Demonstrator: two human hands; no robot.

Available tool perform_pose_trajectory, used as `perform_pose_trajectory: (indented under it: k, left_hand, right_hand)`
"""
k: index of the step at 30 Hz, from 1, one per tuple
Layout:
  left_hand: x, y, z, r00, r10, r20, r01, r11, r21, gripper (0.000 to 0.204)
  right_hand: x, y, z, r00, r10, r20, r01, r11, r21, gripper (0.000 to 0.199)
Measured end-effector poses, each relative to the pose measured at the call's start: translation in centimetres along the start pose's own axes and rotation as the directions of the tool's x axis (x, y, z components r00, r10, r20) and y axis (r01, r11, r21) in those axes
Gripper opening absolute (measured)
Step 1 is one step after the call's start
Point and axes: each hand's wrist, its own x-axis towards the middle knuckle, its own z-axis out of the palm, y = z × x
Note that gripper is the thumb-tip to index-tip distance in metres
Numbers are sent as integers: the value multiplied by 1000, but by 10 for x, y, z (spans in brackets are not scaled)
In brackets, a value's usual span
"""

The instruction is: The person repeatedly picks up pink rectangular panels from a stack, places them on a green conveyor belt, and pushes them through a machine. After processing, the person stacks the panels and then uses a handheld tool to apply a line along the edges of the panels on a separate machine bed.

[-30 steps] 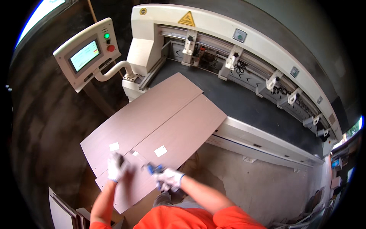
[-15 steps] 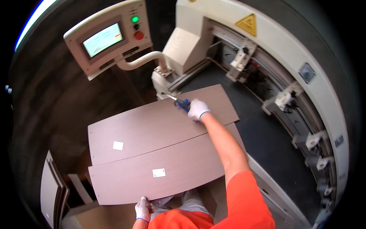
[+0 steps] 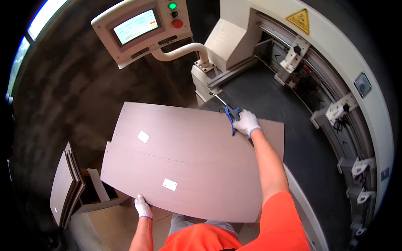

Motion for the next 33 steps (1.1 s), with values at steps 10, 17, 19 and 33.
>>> perform_pose_trajectory:
  k: [10, 17, 19, 33]
  left_hand:
    - [5, -13, -66, 720, -359, 594, 420, 907, 40, 65]
    - [-23, -6, -99, 621, -427, 657, 326, 903, 279, 65]
    - [-26, -24, -103, 668, -373, 644, 201, 924, 326, 65]
    - [-86, -7, 110, 406, -105, 908, -481, 820, 310, 60]
  right_hand:
    - [-271, 9, 43, 892, 439, 113, -451, 842, 296, 48]
    - [-442, 25, 98, 739, 642, 205, -585, 461, 667, 21]
    - [-503, 48, 120, 659, 723, 208, -604, 344, 719, 23]
    - [-688, 75, 119, 335, 939, 79, -305, 29, 952, 12]
